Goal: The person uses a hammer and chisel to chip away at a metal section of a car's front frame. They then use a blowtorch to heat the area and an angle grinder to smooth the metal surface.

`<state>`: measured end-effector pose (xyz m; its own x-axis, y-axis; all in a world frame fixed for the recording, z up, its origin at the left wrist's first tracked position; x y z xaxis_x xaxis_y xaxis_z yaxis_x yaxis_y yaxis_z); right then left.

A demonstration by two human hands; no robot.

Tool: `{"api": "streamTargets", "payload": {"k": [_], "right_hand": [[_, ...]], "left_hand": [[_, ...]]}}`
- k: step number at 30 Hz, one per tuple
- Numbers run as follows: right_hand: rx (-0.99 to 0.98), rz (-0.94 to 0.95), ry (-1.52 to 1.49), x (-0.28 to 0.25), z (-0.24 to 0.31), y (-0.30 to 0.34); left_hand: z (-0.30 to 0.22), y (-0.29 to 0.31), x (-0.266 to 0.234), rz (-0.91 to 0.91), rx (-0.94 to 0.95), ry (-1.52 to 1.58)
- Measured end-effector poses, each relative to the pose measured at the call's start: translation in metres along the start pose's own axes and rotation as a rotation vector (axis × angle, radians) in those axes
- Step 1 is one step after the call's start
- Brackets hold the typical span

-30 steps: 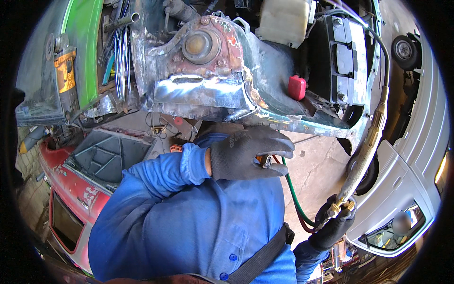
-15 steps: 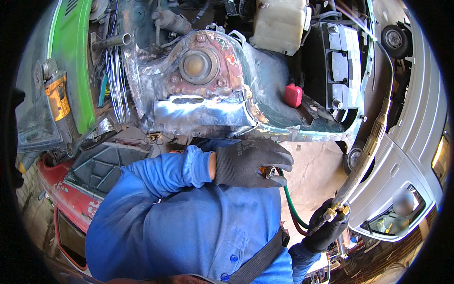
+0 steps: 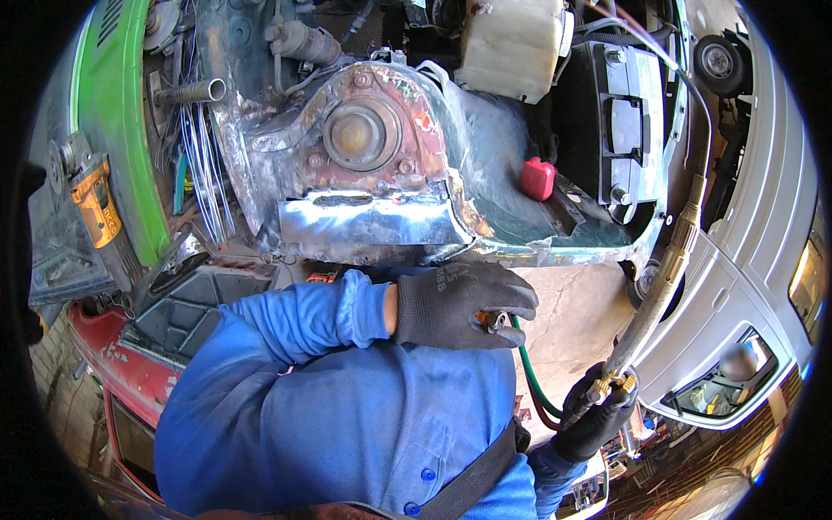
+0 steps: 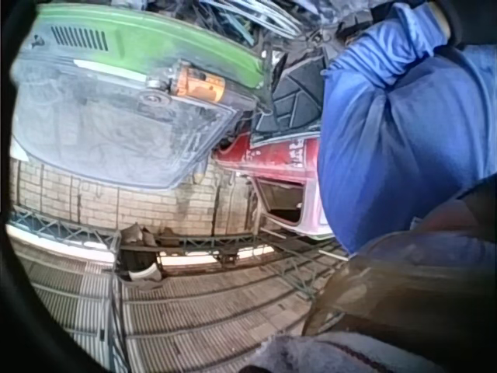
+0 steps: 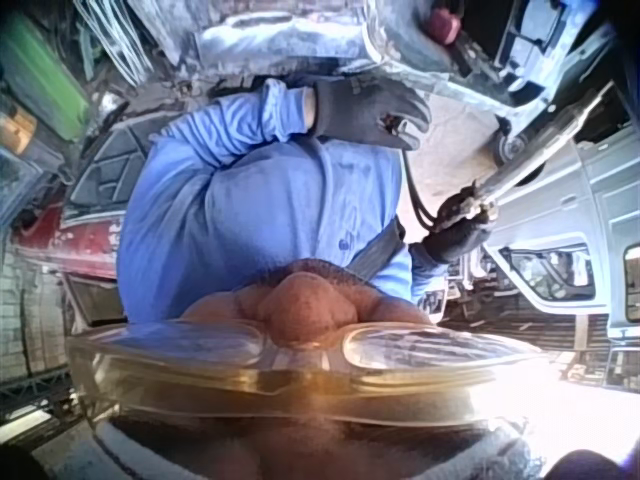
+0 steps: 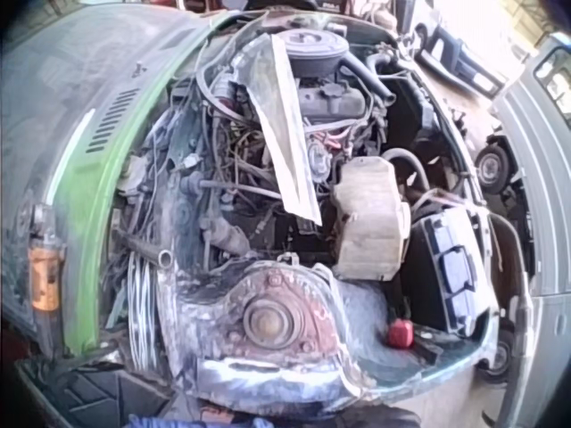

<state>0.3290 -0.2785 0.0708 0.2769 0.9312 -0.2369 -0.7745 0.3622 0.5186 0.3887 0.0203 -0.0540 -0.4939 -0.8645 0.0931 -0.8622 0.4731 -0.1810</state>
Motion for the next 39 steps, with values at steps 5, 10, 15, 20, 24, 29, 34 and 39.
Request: {"api": "streamTargets", "payload": {"k": [5,10,15,20,24,29,34,39], "right_hand": [[-0.002,-0.005,0.051,0.011,0.002,0.002],[-0.007,0.026,0.153,0.022,0.008,0.005],[-0.069,-0.033,0.170,0.021,0.004,0.001],[-0.197,-0.056,0.336,0.034,0.005,0.001],[-0.136,0.018,0.283,0.046,0.010,0.002],[-0.271,0.118,0.313,0.039,0.019,-0.010],[-0.370,0.177,0.332,0.006,0.017,-0.040],[-0.388,0.284,0.266,-0.032,0.012,-0.068]], "left_hand": [[0.000,-0.001,-0.002,0.001,-0.011,0.006],[0.000,-0.001,-0.002,-0.016,0.004,0.028],[-0.002,-0.003,-0.002,-0.007,0.006,0.022],[-0.016,-0.011,0.004,0.014,-0.021,0.014],[-0.042,-0.031,0.023,0.051,0.160,-0.145],[-0.059,-0.056,0.062,0.018,0.284,-0.465],[-0.058,-0.065,0.095,-0.091,0.304,-0.593],[-0.062,-0.075,0.138,-0.177,0.299,-0.753]]}}
Point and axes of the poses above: each hand's wrist, its own y-axis away from the middle knuckle, its own x-axis out of the palm, z = x × y, the point moved 6 cm from there along -y, towards the middle knuckle, and after that the axes turned 6 degrees about x, right-handed, at the moved point
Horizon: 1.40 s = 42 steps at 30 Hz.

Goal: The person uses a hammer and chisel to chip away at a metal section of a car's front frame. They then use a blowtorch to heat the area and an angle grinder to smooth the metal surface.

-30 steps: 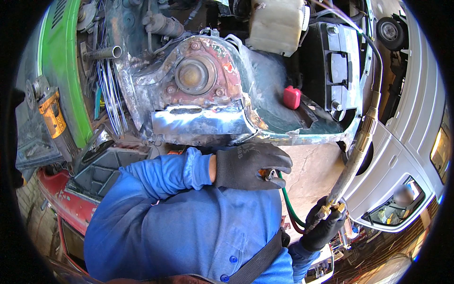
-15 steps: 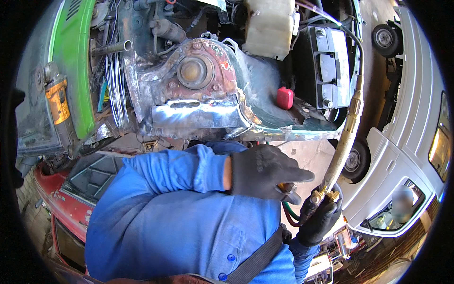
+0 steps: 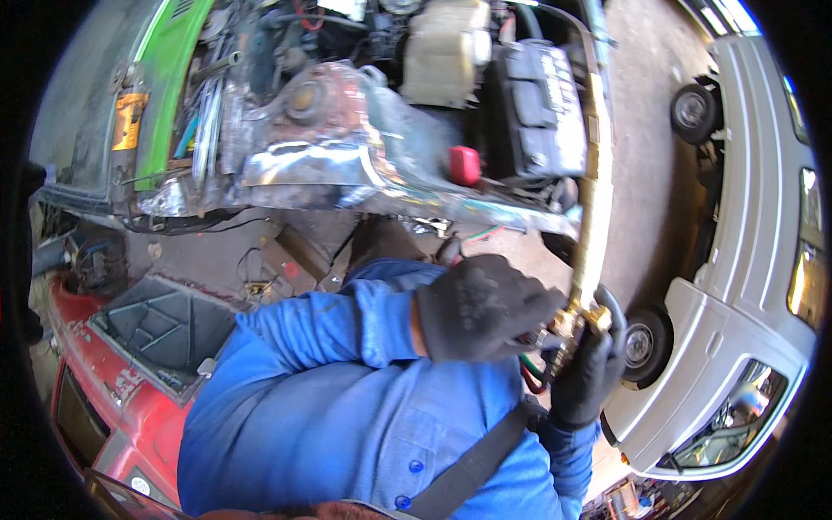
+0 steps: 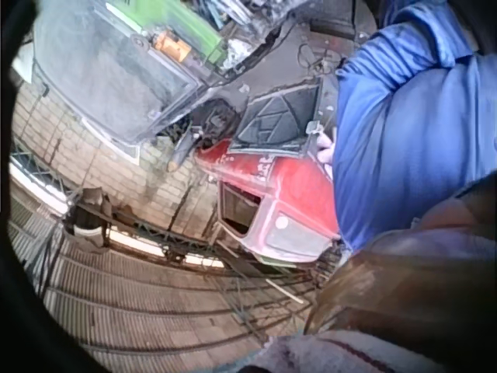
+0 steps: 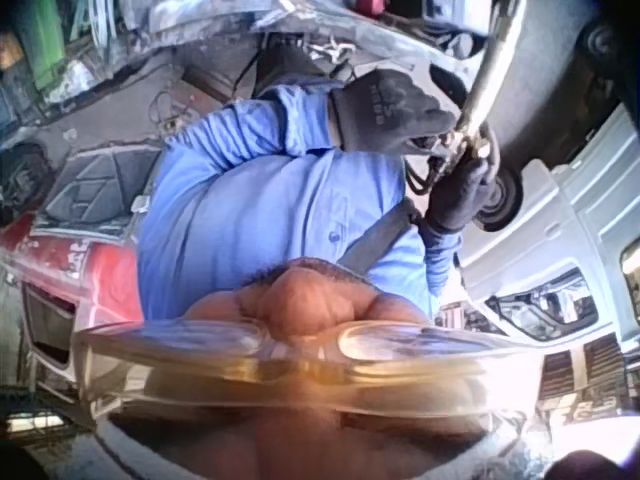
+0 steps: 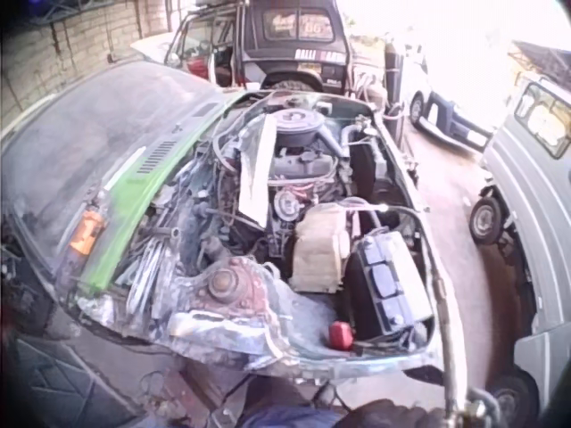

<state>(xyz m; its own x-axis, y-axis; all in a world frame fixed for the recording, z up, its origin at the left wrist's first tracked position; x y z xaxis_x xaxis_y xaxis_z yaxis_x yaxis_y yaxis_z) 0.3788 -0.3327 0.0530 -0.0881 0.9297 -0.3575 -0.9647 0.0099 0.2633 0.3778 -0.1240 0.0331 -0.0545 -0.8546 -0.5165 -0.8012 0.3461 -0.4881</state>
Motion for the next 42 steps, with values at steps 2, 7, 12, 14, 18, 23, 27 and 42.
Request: {"api": "streamTargets", "payload": {"k": [2,7,12,14,18,23,27,42], "right_hand": [[-0.033,0.042,-0.060,-0.018,-0.005,0.000],[0.051,0.154,-0.217,-0.061,-0.018,-0.001],[-0.087,0.061,-0.140,-0.077,-0.027,-0.020],[-0.101,0.074,-0.180,-0.072,-0.030,-0.031],[-0.163,0.146,-0.191,-0.048,-0.029,-0.078],[-0.217,0.199,-0.088,-0.005,-0.031,-0.150],[-0.617,-0.037,0.460,0.022,-0.013,-0.190],[-1.171,0.051,0.845,0.089,-0.011,-0.124]], "left_hand": [[-0.017,-0.011,0.012,0.008,0.044,-0.139],[-0.055,-0.043,0.050,0.132,0.320,-0.547],[-0.057,-0.057,0.072,0.160,0.221,-0.611],[-0.048,-0.053,0.068,0.099,0.073,-0.559],[-0.039,-0.002,0.049,-0.086,-0.171,-0.357],[-0.008,0.135,0.040,-0.174,-0.665,-0.146],[0.001,0.306,0.061,-0.421,-1.074,-0.160],[-0.039,0.705,0.329,-0.503,-2.041,0.088]]}}
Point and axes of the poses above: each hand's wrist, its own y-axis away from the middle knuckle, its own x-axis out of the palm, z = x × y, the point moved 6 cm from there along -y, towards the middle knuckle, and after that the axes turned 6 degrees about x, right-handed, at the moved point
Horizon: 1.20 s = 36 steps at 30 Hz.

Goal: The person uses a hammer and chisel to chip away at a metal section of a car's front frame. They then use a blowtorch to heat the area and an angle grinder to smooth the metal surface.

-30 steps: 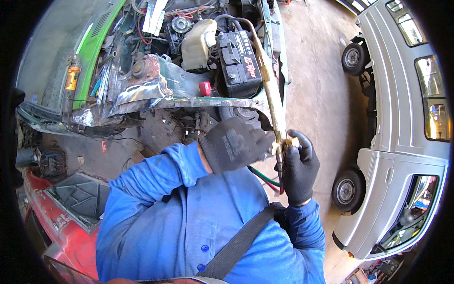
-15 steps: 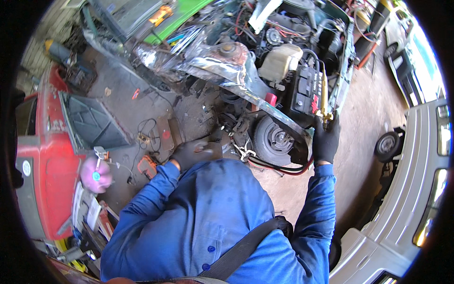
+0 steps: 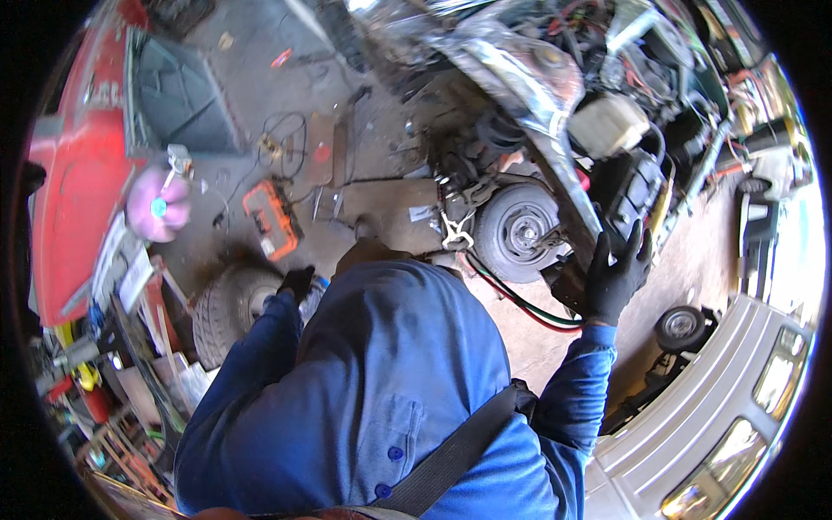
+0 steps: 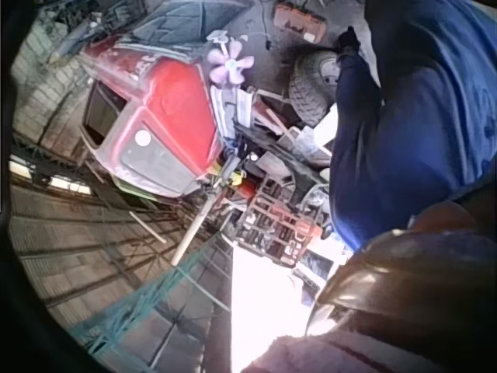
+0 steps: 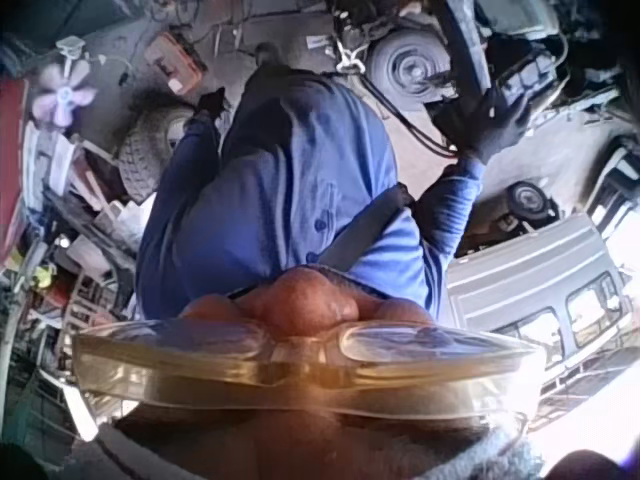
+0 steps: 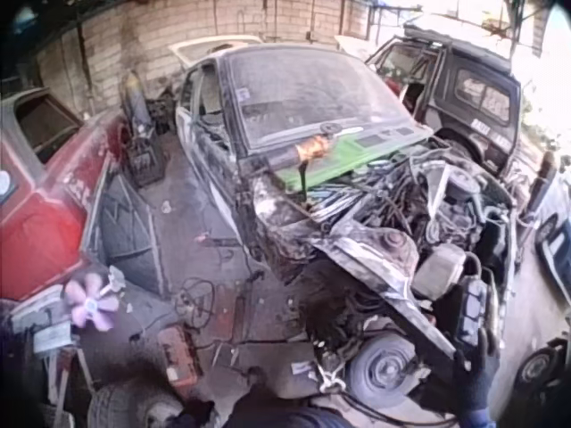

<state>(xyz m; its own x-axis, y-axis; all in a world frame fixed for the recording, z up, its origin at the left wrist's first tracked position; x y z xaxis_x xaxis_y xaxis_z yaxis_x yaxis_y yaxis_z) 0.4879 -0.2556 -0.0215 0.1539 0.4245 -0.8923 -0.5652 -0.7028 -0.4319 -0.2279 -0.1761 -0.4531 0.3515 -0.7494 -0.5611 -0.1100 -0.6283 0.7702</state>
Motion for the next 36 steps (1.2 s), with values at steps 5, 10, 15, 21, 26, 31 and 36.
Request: {"api": "streamTargets", "payload": {"k": [5,10,15,21,26,31,36], "right_hand": [[-0.216,0.148,-0.024,0.037,0.068,-0.009],[-0.158,0.257,0.076,0.067,0.069,-0.013],[-0.173,0.253,0.164,0.072,0.063,-0.012],[-0.147,0.269,0.152,0.072,0.063,-0.015],[-0.112,0.257,0.182,0.072,0.061,-0.011],[-0.024,0.264,0.104,0.075,0.059,-0.010],[0.033,0.236,0.054,0.073,0.064,-0.009]], "left_hand": [[-0.064,-0.014,-0.030,-0.086,-0.005,0.611],[-0.061,-0.015,-0.051,-0.111,0.062,0.640],[0.024,-0.032,-0.003,-0.054,0.386,-0.035],[0.126,-0.046,0.082,0.594,-0.075,0.062],[0.072,-0.044,0.017,0.082,0.351,-0.194],[-0.004,-0.067,-0.055,-0.083,0.516,-0.340],[-0.111,-0.069,-0.152,-0.283,0.259,0.741]]}}
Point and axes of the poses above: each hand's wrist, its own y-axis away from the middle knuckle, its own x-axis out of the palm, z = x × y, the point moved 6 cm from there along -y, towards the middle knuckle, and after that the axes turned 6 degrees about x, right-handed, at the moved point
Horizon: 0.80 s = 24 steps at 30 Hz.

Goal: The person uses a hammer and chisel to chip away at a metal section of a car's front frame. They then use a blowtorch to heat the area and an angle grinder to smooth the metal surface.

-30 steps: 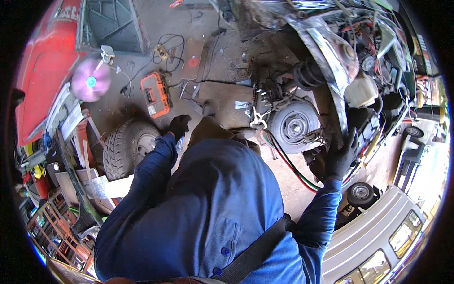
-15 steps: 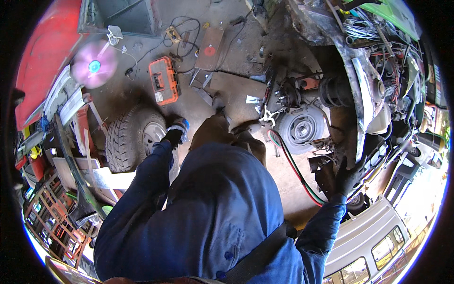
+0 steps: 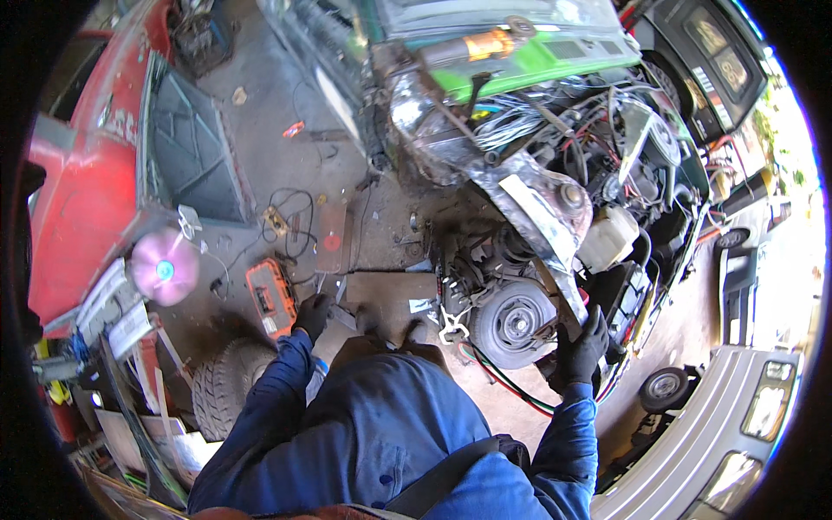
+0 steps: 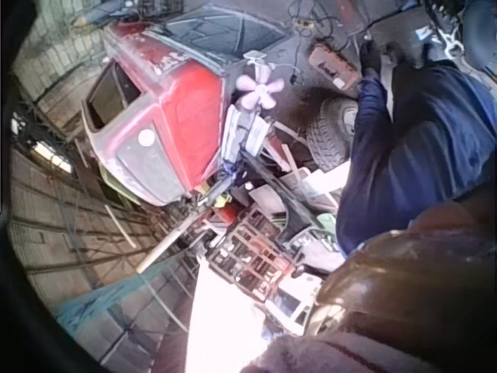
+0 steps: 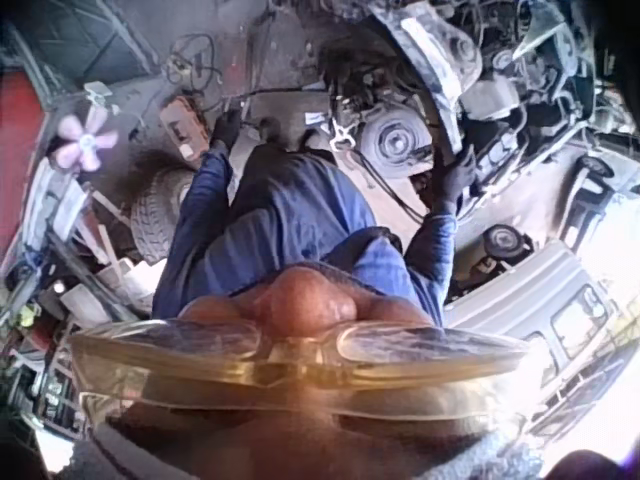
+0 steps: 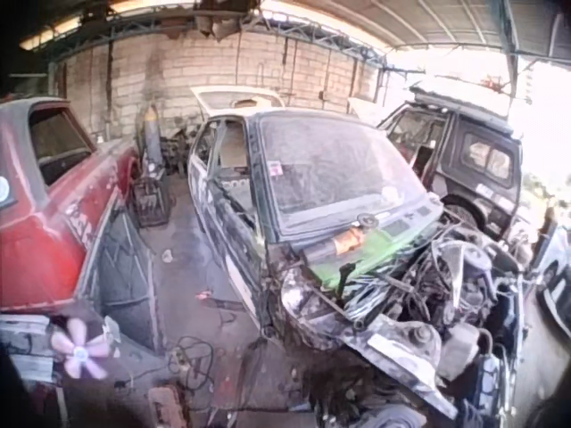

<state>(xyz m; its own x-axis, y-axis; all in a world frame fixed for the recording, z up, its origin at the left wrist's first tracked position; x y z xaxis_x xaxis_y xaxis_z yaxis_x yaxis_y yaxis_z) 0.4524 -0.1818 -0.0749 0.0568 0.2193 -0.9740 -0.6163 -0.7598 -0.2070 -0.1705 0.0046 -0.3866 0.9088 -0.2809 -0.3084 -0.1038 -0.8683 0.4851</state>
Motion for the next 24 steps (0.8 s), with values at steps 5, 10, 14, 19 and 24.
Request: {"api": "streamTargets", "payload": {"k": [5,10,14,19,24], "right_hand": [[-0.009,-0.065,-0.050,-0.009,0.012,0.004],[0.017,-0.052,-0.063,-0.013,0.014,0.003],[0.030,-0.030,-0.079,-0.014,0.012,0.003],[0.052,-0.016,-0.095,-0.017,0.016,0.001],[0.117,0.026,-0.064,-0.016,0.018,-0.002]], "left_hand": [[-0.257,-0.030,0.002,-0.163,0.719,-0.231],[-0.453,-0.082,-0.002,-0.306,0.977,-0.494],[-0.553,-0.140,-0.003,-0.408,0.965,-0.665],[-0.609,-0.200,0.017,-0.272,0.983,-0.829],[-0.631,-0.236,0.036,-0.073,0.784,-0.938]]}}
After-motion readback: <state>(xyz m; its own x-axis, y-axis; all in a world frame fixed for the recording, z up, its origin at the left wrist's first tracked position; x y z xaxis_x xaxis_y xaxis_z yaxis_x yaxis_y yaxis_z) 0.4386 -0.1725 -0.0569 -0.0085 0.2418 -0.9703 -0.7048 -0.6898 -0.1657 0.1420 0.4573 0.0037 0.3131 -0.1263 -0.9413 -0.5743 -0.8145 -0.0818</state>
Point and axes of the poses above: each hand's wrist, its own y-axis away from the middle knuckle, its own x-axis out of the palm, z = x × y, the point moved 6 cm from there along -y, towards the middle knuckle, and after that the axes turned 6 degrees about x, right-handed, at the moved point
